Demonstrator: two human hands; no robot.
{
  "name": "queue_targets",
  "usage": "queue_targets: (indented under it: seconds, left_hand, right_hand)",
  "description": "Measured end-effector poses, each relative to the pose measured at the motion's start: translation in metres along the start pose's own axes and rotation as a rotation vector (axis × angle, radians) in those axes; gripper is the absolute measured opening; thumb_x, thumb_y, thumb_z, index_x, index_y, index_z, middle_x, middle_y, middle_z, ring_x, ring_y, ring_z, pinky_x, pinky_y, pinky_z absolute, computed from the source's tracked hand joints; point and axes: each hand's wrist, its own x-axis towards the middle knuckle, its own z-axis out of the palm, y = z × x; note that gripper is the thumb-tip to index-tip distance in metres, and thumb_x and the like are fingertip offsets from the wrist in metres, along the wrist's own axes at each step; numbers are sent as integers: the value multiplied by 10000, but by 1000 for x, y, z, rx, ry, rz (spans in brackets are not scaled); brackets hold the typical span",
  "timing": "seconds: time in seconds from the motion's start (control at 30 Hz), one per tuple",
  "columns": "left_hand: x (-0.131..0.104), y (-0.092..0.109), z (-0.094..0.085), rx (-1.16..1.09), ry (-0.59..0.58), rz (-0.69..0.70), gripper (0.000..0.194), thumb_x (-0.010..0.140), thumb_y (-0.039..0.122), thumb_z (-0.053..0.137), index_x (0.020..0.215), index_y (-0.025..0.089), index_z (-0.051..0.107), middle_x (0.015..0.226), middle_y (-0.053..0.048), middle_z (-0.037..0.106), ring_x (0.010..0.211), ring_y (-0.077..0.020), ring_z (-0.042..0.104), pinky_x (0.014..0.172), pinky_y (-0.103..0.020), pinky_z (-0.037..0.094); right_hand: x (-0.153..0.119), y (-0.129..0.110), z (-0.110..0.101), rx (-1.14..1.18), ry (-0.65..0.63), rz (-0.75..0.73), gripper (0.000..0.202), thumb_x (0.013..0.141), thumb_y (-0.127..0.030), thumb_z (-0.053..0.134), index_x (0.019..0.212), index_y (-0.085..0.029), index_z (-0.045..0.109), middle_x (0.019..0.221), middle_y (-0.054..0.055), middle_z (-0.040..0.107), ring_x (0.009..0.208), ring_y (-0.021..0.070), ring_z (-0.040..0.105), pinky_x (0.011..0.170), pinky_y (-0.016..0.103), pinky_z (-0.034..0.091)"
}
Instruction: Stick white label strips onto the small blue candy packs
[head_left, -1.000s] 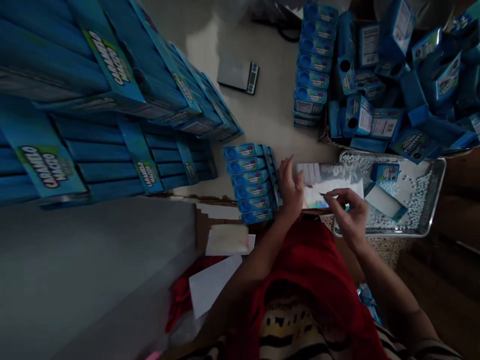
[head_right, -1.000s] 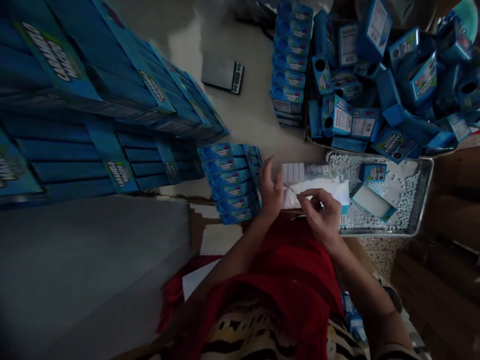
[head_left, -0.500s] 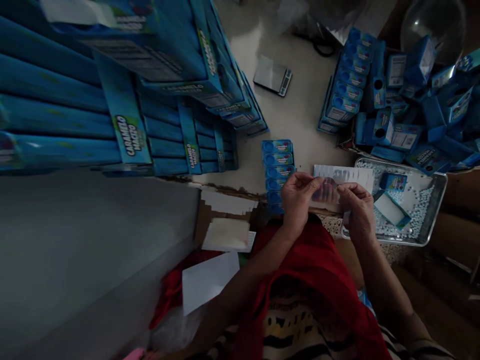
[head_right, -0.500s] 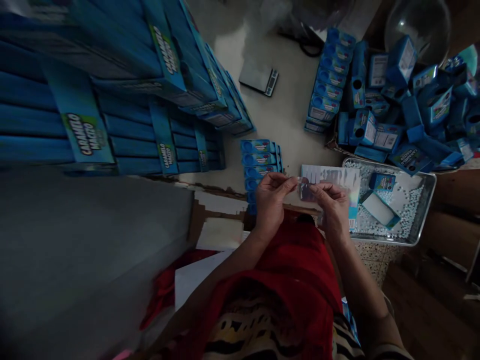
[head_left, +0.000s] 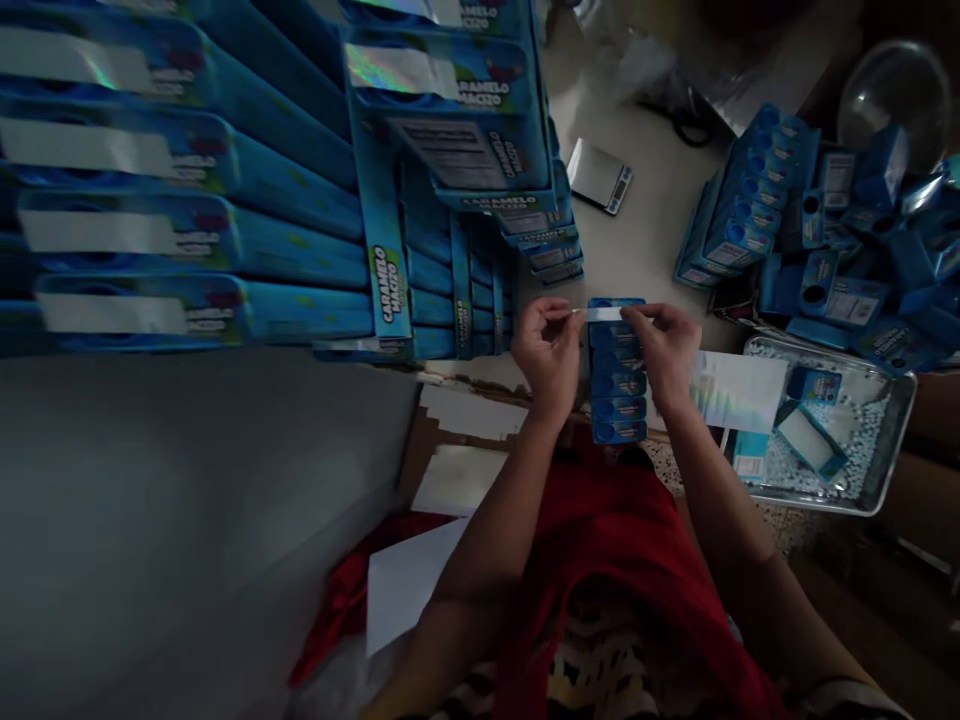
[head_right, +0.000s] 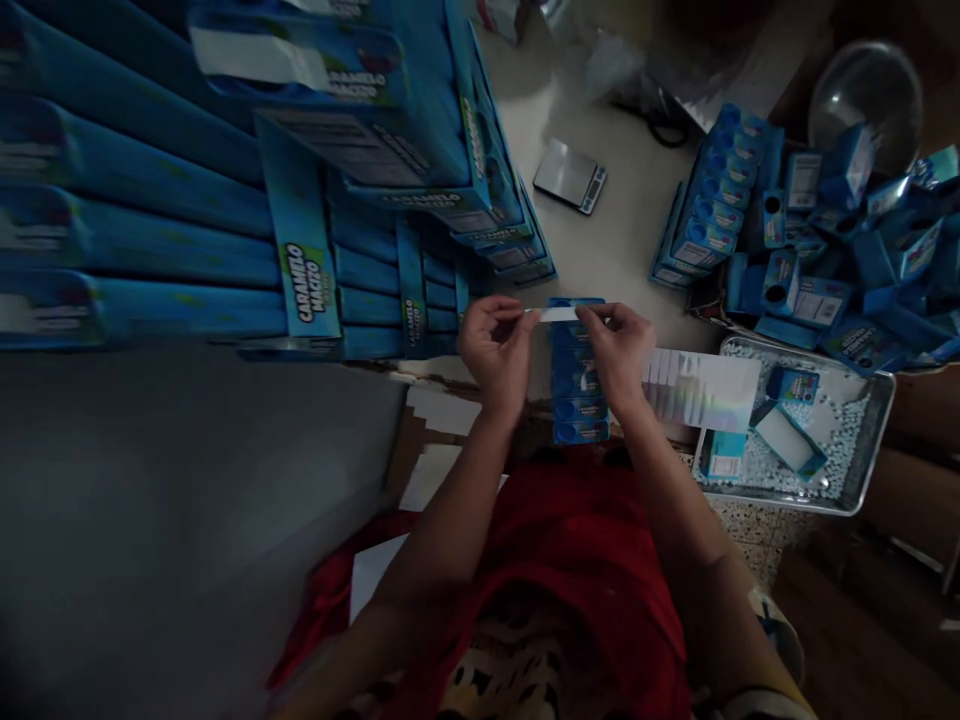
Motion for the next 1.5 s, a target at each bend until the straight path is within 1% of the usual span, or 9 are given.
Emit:
queue_targets:
  seconds: [0.17,0.6,0.83,0.9,1.0,1.1,1.27,1.4,1.5]
  left_hand:
    - [21,-13,-2,-54,-76,-24,206,811,289,828,926,220,672,852,-2,699,823,-163,685,807,-263,545]
    - [20,-20,2,-148,-91,-189,238,770,303,854,866,219,653,848,-6,697,852,-171,678,809,-258,528]
    - [26,-55,24,-334,-190,-677,349,703,311,858,915,221,596,827,13,651,803,-175,652,747,-288,496]
    - [26,-58,25,-184,-113,-650,366,684,256,866,902,220,575,836,24,611,808,-164,619,747,-281,479]
    - [15,-44,11,-11,18,-332,397,684,242,894,920,216,576,886,23,583,852,-150,588,808,-269,474]
    - [-10,-12,-10,-41,-56,-106,355,795,406,856,1017,209,662,942,-11,638,873,-160,621,824,-277,495]
    - [-45,27,-23,-301,-438,-413,453,699,513,923,963,179,766,874,-59,738,715,-183,669,656,-297,531]
    - [-47,25,-28,-300,-345,-484,394,699,523,919,743,178,733,700,-27,691,633,-164,645,623,-290,536]
    - [-35,19,-39,-243,-380,-456,386,701,521,911,746,180,736,678,-15,683,599,-151,625,583,-273,521]
  right_hand:
    - [8,2,13,-137,36,-30,262,842,-440,755,839,-190,835,699,9,732,649,157,615,673,290,455]
    - [16,8,13,-247,38,6,229,796,-425,769,750,-202,756,641,-18,669,603,155,571,628,289,409]
    - [30,7,3,-179,-26,126,329,687,-369,846,712,-249,541,558,-74,529,539,136,478,546,273,343]
    - [26,2,-3,-108,-43,142,315,725,-372,816,731,-254,524,549,-80,509,512,127,452,526,270,336]
    - [16,-9,-11,15,17,101,321,781,-426,788,773,-259,515,576,-77,518,511,122,454,513,265,350]
    - [10,-19,-13,88,51,41,359,800,-450,794,776,-263,489,584,-81,498,518,114,464,507,258,354]
    - [5,-29,-5,81,42,21,434,801,-536,813,782,-266,473,553,-93,437,503,104,437,485,255,322]
    - [-6,-30,-13,160,-42,41,448,801,-605,806,889,-261,532,594,-81,526,575,134,575,535,261,410]
    - [-17,-21,-24,244,-197,84,538,670,-522,913,986,-257,568,714,-53,700,673,161,691,628,280,514]
